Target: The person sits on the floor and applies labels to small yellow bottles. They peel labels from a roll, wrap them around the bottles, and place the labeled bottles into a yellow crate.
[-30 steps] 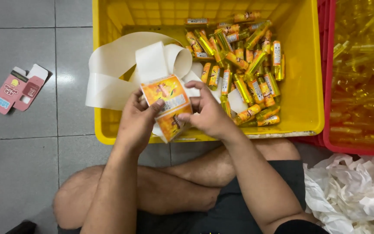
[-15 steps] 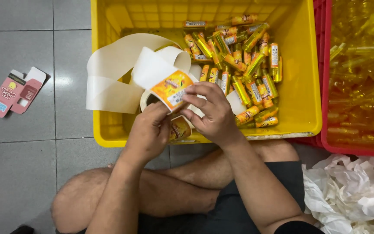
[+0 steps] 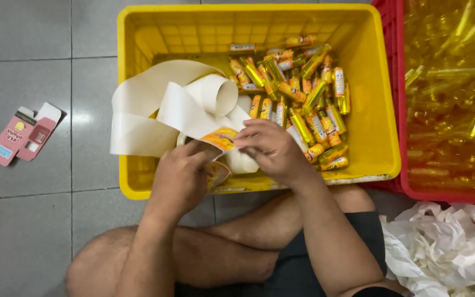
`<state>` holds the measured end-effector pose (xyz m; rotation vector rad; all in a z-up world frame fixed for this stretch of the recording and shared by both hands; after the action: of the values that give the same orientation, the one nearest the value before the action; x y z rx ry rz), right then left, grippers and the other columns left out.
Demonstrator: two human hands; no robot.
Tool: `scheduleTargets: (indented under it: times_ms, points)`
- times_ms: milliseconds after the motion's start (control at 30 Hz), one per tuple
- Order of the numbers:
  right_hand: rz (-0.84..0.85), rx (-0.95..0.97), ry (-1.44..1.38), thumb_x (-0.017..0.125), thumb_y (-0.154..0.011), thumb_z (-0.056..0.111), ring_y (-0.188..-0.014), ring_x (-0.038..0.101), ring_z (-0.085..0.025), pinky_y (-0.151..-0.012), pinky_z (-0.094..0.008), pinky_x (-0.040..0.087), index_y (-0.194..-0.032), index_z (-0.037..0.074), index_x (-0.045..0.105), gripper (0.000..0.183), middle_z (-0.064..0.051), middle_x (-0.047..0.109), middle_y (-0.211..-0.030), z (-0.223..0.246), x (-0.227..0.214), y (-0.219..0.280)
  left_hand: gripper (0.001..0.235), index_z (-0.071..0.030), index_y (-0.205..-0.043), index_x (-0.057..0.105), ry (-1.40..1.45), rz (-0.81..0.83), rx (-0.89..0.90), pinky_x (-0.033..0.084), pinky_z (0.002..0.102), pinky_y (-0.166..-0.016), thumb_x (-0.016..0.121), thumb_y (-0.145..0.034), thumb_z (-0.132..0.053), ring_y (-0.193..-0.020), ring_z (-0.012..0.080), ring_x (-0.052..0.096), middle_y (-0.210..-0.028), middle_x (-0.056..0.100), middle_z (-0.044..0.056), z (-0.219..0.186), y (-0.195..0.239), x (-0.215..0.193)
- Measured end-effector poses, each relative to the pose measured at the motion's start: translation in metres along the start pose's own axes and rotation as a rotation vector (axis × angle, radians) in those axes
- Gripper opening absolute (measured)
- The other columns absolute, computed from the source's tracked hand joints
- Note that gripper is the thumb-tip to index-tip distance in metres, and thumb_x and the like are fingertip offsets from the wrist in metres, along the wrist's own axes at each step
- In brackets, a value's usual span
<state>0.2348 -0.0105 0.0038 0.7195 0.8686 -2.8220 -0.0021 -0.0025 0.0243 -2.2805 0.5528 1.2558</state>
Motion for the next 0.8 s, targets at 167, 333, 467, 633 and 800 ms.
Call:
scheduleTargets:
  times_ms: [167, 333, 467, 633, 800]
  points:
    - [-0.337, 0.061, -0.009, 0.069, -0.100, 0.006, -0.102, 0.068, -0.033, -0.094, -0.044, 0.056, -0.106, 0.005, 0.076, 0.009, -0.015, 0.069, -0.105, -0.005, -0.030, -0.001, 0.061, -0.004, -0.146, 0.047, 0.157, 0.160, -0.561, 0.049, 0.062, -0.095, 0.053, -0.085, -0.001, -0.116, 0.0534, 0.059, -0.128, 0.061, 0.029, 0.013, 0.000, -0.036]
    - [-0.629, 0.013, 0.065, 0.069, -0.104, 0.014, -0.086, 0.057, -0.021, -0.075, -0.033, 0.052, -0.110, -0.001, 0.069, 0.016, -0.009, 0.054, -0.097, 0.000, -0.024, 0.002, 0.097, 0.005, -0.153, 0.033, -0.114, -0.253, -0.771, 0.047, 0.067, -0.098, 0.084, -0.073, -0.011, -0.125, 0.0616, 0.045, -0.140, 0.041, 0.034, 0.008, 0.005, -0.031]
    - [-0.457, -0.243, 0.204, 0.080, -0.091, 0.036, -0.081, 0.066, -0.027, -0.074, -0.039, 0.055, -0.098, 0.009, 0.075, 0.028, -0.009, 0.066, -0.092, 0.011, 0.002, 0.008, 0.064, -0.014, -0.149, 0.038, 1.042, -0.213, -0.790, 0.058, 0.045, -0.082, 0.059, -0.097, -0.045, -0.095, 0.0320, 0.072, -0.109, 0.070, 0.015, 0.005, 0.013, -0.004]
    - [-0.197, -0.292, 0.254, 0.083, -0.089, 0.034, -0.071, 0.066, -0.024, -0.066, -0.037, 0.055, -0.100, 0.014, 0.076, 0.024, -0.003, 0.066, -0.083, 0.053, -0.009, -0.004, 0.062, -0.003, -0.149, 0.037, 1.417, -0.151, -0.659, 0.060, 0.057, -0.074, 0.059, -0.091, -0.002, -0.087, 0.0462, 0.071, -0.111, 0.064, 0.034, 0.003, 0.019, 0.015]
    - [0.120, 0.578, -0.308, 0.087, -0.073, 0.014, -0.093, 0.064, -0.015, -0.080, -0.028, 0.053, -0.149, 0.004, 0.048, 0.087, -0.006, 0.069, -0.116, 0.053, -0.052, 0.009, 0.055, -0.009, -0.143, 0.033, 1.132, -0.334, -0.524, 0.051, 0.026, -0.079, 0.056, -0.096, 0.007, -0.091, 0.0178, 0.062, -0.106, 0.066, 0.019, -0.062, -0.015, -0.014]
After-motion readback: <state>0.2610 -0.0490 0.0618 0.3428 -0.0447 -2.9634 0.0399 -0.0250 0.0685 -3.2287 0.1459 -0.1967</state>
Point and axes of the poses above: each hand's wrist, its own y-axis away from the middle knuckle, its own x-axis out of the palm, z = x × y, the point moved 1 cm from there along -y, towards the middle knuckle
